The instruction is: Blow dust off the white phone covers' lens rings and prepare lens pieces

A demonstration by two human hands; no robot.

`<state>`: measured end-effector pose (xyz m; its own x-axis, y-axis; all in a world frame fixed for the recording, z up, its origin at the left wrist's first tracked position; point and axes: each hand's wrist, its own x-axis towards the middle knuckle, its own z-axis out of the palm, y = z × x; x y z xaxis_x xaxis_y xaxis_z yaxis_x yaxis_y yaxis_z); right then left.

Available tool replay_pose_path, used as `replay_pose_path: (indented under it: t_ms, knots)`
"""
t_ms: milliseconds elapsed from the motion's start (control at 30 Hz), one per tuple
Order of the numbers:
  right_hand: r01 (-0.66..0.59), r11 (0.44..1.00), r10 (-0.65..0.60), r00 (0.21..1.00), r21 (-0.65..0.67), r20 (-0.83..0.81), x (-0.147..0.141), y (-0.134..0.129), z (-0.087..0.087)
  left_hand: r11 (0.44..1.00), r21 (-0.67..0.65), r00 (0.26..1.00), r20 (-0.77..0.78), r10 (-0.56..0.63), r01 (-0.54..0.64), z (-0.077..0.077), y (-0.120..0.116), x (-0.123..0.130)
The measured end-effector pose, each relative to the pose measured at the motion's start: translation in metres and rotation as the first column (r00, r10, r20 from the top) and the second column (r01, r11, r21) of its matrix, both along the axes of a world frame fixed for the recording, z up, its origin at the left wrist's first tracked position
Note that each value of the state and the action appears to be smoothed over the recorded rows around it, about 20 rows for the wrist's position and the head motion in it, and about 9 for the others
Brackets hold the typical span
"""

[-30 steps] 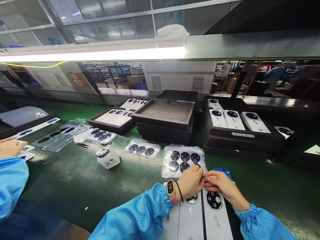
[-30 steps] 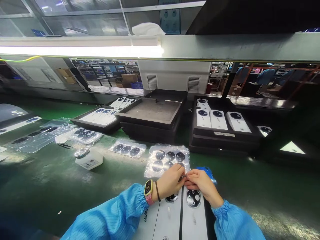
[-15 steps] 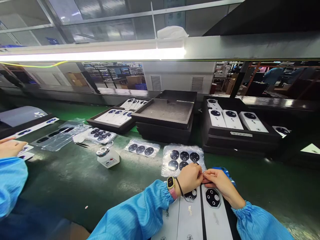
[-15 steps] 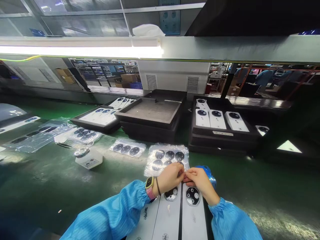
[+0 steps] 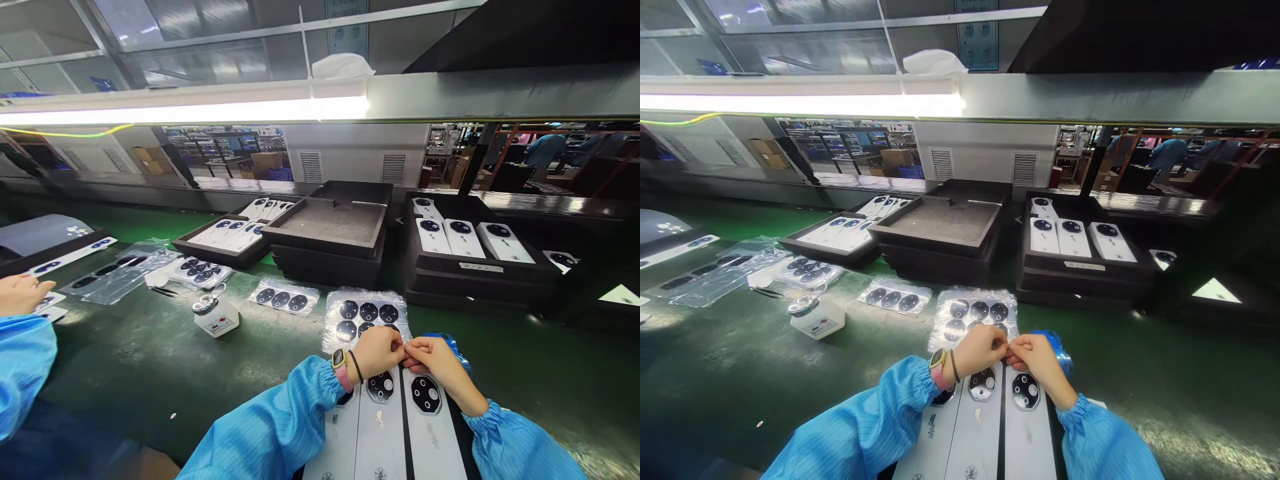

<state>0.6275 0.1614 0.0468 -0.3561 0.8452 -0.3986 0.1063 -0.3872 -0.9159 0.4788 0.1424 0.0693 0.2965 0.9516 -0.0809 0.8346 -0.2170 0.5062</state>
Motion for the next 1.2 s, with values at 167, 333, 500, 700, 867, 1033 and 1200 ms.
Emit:
replay_pose_path:
  t_ms: [167,333,500,700,867,1033,1200]
  knots:
    - [-0.002,1.000,0.002,1.000,0.014,0.002,-0.0012,0.0013,0.0009,1.000,-0.020,1.000,0.015,-0.010,0.010,0.0032,0.0039,-0.0034]
    - [-0.001,1.000,0.001,1.000,0.022,0.005,-0.0008,0.0027,0.0014,0.999,-0.032,0.999,0.049,-0.007,0.009,0.0066,0.0038,-0.0040]
    - [-0.008,0.999,0.008,1.000,0.034,0.002,-0.0017,0.0019,0.0031,0.999,-0.040,0.998,0.057,-0.005,0.008,0.0057,0.0037,-0.0040]
    - [-0.016,0.998,0.016,1.000,0.055,0.009,-0.0014,0.0009,0.0015,0.999,-0.048,0.998,0.059,0.001,0.002,0.0029,0.0052,-0.0045]
    - [-0.027,0.997,0.026,1.000,0.065,0.011,-0.0004,0.0015,-0.0002,0.999,-0.038,0.996,0.087,0.010,-0.006,0.0018,0.0061,-0.0057]
    - [-0.029,0.996,0.028,0.999,0.079,0.015,0.0003,0.0024,-0.0022,0.999,-0.036,0.993,0.114,0.029,-0.025,0.0028,0.0067,-0.0074]
    - [-0.034,0.995,0.032,0.999,0.089,0.021,-0.0002,0.0019,-0.0019,0.998,-0.061,0.991,0.135,0.004,0.005,0.0053,0.0065,-0.0076]
